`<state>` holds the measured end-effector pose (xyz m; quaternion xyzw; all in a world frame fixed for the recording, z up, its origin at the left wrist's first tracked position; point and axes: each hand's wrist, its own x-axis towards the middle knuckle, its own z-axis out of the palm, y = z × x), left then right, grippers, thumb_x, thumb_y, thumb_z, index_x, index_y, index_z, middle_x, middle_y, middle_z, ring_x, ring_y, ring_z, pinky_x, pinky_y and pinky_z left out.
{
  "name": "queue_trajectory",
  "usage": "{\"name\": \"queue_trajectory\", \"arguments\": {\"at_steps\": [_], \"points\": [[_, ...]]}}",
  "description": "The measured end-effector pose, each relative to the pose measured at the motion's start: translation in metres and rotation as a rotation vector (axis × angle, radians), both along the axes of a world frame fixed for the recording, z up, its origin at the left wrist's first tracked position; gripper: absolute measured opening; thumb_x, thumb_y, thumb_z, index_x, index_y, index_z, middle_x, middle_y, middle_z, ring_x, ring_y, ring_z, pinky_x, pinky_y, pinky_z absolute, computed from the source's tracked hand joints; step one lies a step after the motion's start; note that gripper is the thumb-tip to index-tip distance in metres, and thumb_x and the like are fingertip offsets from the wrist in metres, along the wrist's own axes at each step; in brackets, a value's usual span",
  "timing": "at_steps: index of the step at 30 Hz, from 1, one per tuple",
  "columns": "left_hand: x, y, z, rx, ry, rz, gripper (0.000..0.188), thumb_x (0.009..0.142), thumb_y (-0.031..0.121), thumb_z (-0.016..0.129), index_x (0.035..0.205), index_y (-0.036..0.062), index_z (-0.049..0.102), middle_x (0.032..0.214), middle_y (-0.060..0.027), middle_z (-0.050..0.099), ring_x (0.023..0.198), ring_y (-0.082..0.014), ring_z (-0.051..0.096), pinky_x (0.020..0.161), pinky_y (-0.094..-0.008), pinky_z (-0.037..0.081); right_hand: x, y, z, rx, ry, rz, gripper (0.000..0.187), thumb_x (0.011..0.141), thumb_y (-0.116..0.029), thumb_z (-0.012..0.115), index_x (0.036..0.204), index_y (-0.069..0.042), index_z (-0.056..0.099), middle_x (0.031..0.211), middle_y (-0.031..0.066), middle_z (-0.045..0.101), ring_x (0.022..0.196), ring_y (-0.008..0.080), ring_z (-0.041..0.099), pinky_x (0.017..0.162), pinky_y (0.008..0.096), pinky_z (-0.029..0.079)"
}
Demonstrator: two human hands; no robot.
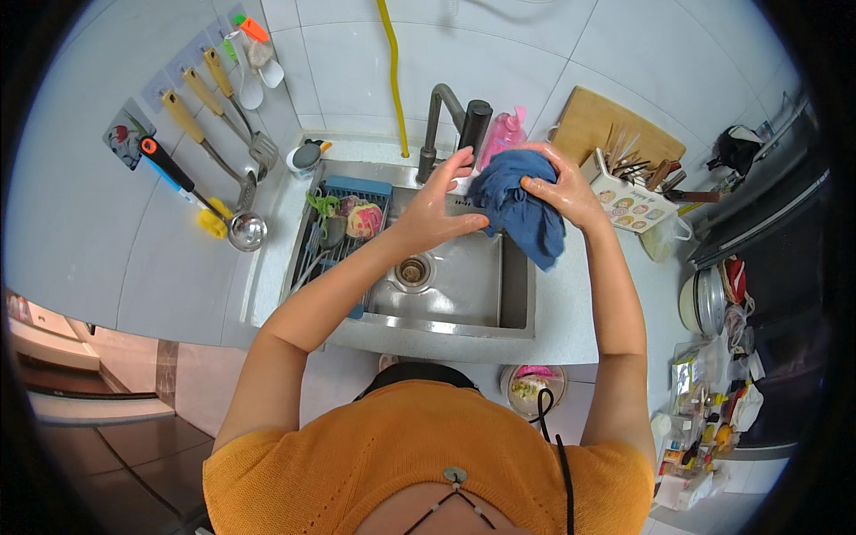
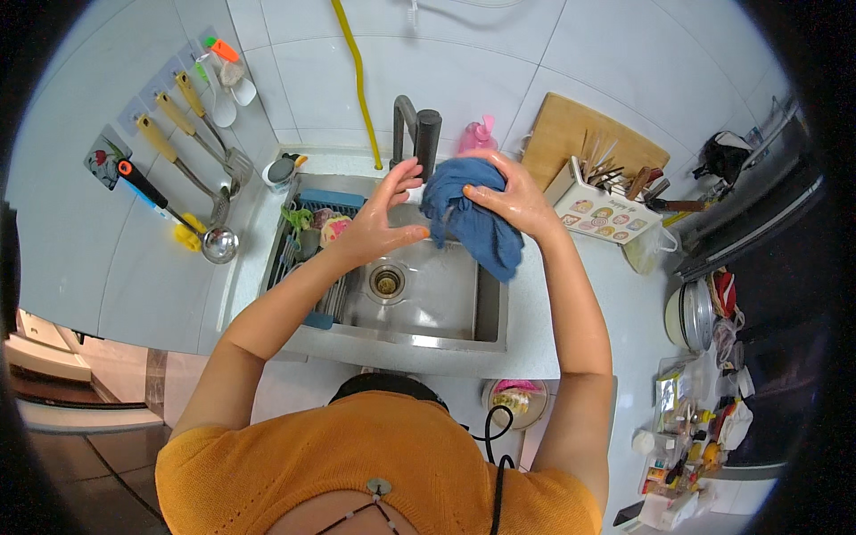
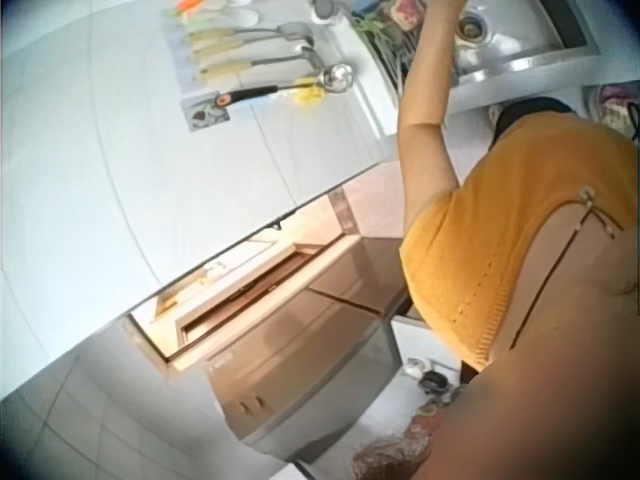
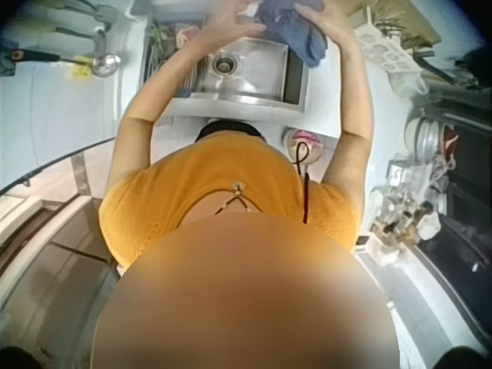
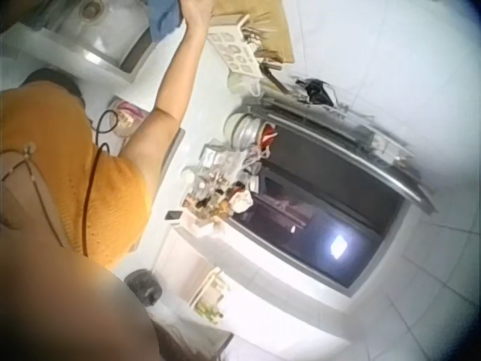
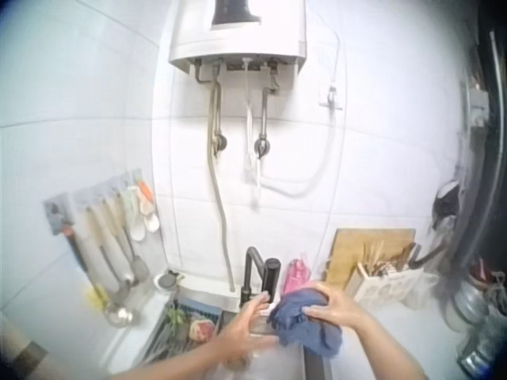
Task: The person washes a blue cloth under running water in a sink, wrings it out, and then uses it to wipe down a black stovetop and surrounding counter area.
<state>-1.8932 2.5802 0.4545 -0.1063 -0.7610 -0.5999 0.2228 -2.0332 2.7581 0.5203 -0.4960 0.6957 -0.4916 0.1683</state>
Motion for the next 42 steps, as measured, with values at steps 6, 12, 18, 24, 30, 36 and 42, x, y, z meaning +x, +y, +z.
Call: {"name": "queue_trajectory", "arguments": {"at_steps": [6, 12, 18, 24, 30, 36, 42], "points": [[-0.012, -0.021, 0.037, 0.325, 0.083, 0.016, 0.035, 0.077, -0.006, 0.049, 0.110, 0.0019, 0.047, 0.113, -0.0072, 0.052, 0.103, -0.0144, 0.050, 0.086, -0.0269, 0.042, 0.005, -0.016, 0.041, 0.098, 0.412, 0.031, 0.070, 0.063, -0.008, 0.071, 0.127, -0.013, 0.042, 0.107, 0.0125, 0.056, 0.099, 0.0239, 0.054, 0.087, 0.0325, 0.042], [-0.039, -0.065, 0.077, 0.090, 0.223, 0.256, 0.027, 0.078, -0.002, 0.045, 0.101, 0.0000, 0.059, 0.097, -0.0030, 0.057, 0.082, -0.0090, 0.053, 0.073, -0.0223, 0.043, -0.034, -0.025, 0.061, -0.122, 0.860, -0.333, 0.047, 0.060, 0.005, 0.062, 0.104, -0.010, 0.057, 0.096, 0.0105, 0.059, 0.089, 0.0295, 0.056, 0.077, 0.0344, 0.046], [-0.072, -0.097, 0.098, -0.339, 0.558, 0.729, 0.032, 0.074, -0.002, 0.049, 0.102, 0.0056, 0.061, 0.091, -0.0098, 0.055, 0.085, -0.0205, 0.054, 0.073, -0.0277, 0.043, -0.063, -0.086, 0.068, -0.390, 1.258, -0.512, 0.041, 0.060, -0.003, 0.065, 0.100, -0.011, 0.058, 0.088, 0.0066, 0.060, 0.082, 0.0259, 0.057, 0.071, 0.0351, 0.046], [-0.067, -0.142, -0.028, -0.804, -0.081, 0.488, 0.041, 0.070, 0.007, 0.056, 0.111, 0.0110, 0.057, 0.098, -0.0145, 0.057, 0.094, -0.0340, 0.053, 0.083, -0.0413, 0.043, -0.096, -0.090, -0.039, 0.187, 0.664, -0.090, 0.046, 0.070, -0.013, 0.066, 0.115, -0.011, 0.055, 0.106, 0.0152, 0.059, 0.096, 0.0298, 0.057, 0.083, 0.0364, 0.045], [-0.026, -0.137, -0.042, -0.638, -0.119, 0.466, 0.041, 0.073, 0.009, 0.060, 0.114, 0.0059, 0.053, 0.109, -0.0166, 0.054, 0.102, -0.0331, 0.051, 0.087, -0.0372, 0.042, -0.087, -0.047, -0.049, 0.239, 0.521, -0.180, 0.040, 0.076, -0.013, 0.065, 0.115, -0.008, 0.056, 0.101, 0.0122, 0.062, 0.092, 0.0211, 0.060, 0.078, 0.0328, 0.047], [0.012, -0.116, 0.005, -0.617, -0.152, 0.246, 0.031, 0.079, 0.013, 0.058, 0.109, 0.0048, 0.056, 0.108, -0.0125, 0.055, 0.101, -0.0274, 0.053, 0.088, -0.0334, 0.041, -0.007, -0.001, 0.013, 0.315, 0.292, -0.100, 0.036, 0.079, -0.007, 0.060, 0.114, -0.003, 0.054, 0.101, 0.0076, 0.061, 0.089, 0.0155, 0.058, 0.078, 0.0290, 0.047], [0.071, -0.100, 0.060, -0.456, -0.086, -0.242, 0.027, 0.083, 0.012, 0.054, 0.108, 0.0021, 0.057, 0.105, -0.0100, 0.056, 0.095, -0.0194, 0.056, 0.081, -0.0319, 0.046, 0.075, 0.084, 0.050, -0.121, -0.010, 0.041, 0.033, 0.081, -0.019, 0.060, 0.109, -0.002, 0.056, 0.105, 0.0126, 0.059, 0.082, 0.0209, 0.060, 0.076, 0.0366, 0.049]]}}
